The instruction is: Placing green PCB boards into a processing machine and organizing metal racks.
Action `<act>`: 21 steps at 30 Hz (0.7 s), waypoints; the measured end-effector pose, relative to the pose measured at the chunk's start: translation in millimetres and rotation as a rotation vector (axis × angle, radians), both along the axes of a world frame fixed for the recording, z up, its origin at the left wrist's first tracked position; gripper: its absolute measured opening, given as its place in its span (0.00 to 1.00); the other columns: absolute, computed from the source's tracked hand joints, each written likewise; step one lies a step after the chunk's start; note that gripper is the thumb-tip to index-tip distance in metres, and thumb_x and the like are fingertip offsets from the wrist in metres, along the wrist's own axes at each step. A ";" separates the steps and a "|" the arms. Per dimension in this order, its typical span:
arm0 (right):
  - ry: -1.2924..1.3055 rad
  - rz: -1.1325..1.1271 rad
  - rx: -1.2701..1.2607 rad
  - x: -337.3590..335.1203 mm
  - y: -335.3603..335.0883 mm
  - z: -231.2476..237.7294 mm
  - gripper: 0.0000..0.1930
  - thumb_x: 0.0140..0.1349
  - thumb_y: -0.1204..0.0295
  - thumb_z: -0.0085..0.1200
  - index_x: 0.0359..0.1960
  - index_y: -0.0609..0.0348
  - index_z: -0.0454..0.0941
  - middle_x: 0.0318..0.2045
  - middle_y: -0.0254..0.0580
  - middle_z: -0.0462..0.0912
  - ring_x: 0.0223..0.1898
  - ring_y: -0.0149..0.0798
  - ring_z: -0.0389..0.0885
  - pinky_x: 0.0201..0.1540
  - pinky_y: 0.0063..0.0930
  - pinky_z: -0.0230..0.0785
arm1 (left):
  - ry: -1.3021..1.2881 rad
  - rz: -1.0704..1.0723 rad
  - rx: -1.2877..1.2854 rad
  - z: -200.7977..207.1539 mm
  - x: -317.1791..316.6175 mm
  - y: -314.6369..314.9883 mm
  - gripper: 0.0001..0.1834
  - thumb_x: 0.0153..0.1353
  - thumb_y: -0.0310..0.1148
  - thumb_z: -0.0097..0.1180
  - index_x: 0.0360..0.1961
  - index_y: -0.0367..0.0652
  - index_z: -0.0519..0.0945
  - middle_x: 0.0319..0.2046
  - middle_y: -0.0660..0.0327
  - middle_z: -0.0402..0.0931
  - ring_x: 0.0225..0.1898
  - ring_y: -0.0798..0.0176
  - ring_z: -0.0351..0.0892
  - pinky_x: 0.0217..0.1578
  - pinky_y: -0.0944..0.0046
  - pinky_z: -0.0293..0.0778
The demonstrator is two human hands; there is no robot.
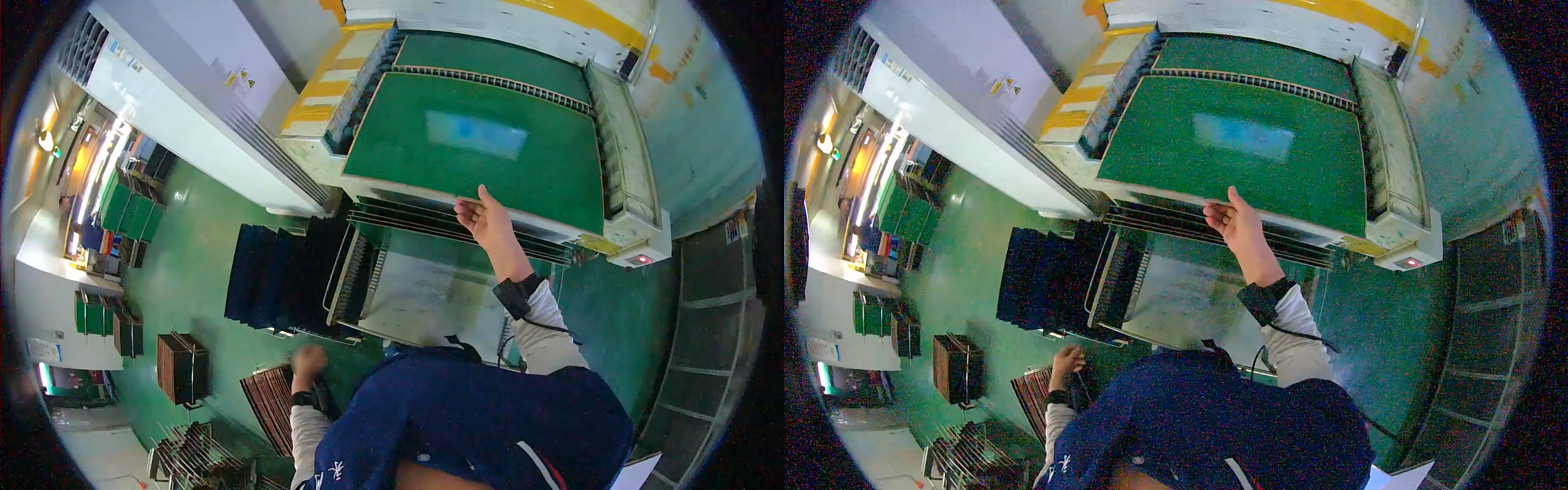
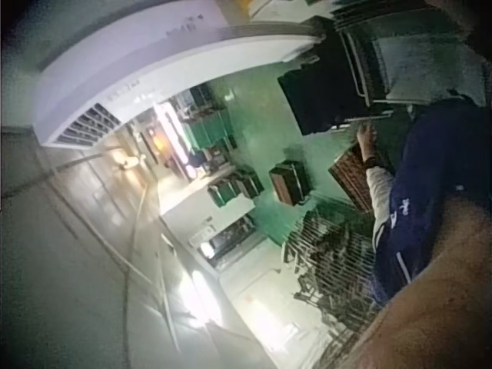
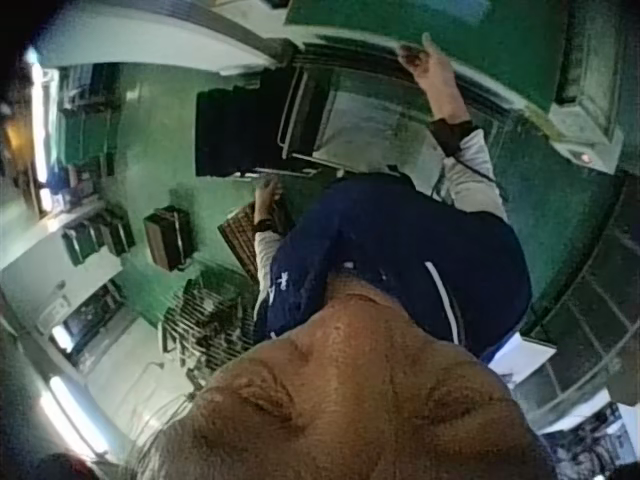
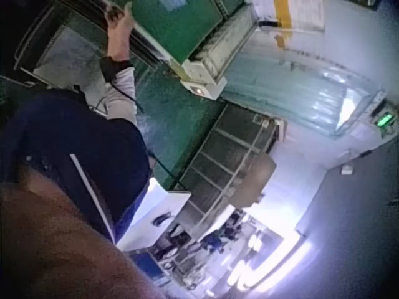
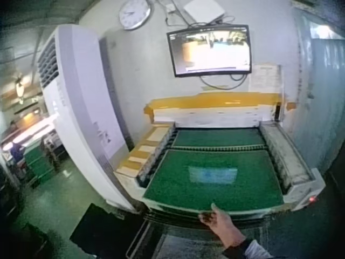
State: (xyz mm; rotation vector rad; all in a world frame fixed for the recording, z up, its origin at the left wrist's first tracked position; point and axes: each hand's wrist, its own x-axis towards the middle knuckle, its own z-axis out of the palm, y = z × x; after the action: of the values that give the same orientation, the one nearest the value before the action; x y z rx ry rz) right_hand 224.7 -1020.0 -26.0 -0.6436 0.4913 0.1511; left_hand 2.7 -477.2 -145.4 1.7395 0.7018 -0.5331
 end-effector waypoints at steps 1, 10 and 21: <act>0.000 0.008 -0.001 0.9 0.0 0.7 0.24 0.62 0.53 0.49 0.41 0.67 0.72 0.37 0.50 0.79 0.35 0.41 0.79 0.38 0.34 0.73 | 0.107 0.152 -0.118 -13.3 -16.7 5.9 0.14 0.59 0.37 0.56 0.38 0.36 0.76 0.25 0.62 0.76 0.21 0.68 0.76 0.19 0.70 0.71; 0.019 0.005 -0.020 9.2 -6.0 -3.1 0.22 0.61 0.53 0.50 0.39 0.65 0.75 0.33 0.47 0.80 0.31 0.39 0.77 0.36 0.33 0.70 | 0.125 0.570 -0.292 -21.3 -88.4 -23.3 0.13 0.58 0.34 0.56 0.39 0.38 0.72 0.25 0.58 0.74 0.20 0.60 0.76 0.19 0.63 0.72; 0.000 -0.024 0.031 12.8 -5.9 1.0 0.20 0.62 0.55 0.50 0.38 0.64 0.75 0.32 0.45 0.80 0.30 0.36 0.77 0.33 0.30 0.70 | 0.045 0.424 -0.189 -13.4 -56.5 -50.0 0.14 0.60 0.35 0.53 0.42 0.36 0.71 0.28 0.59 0.74 0.22 0.64 0.76 0.19 0.69 0.71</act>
State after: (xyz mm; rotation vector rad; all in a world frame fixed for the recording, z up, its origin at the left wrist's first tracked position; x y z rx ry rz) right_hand 237.5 -1026.0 -25.0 -0.6070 0.4956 0.1354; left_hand -53.7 -527.3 -158.8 1.3556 0.9889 -0.3317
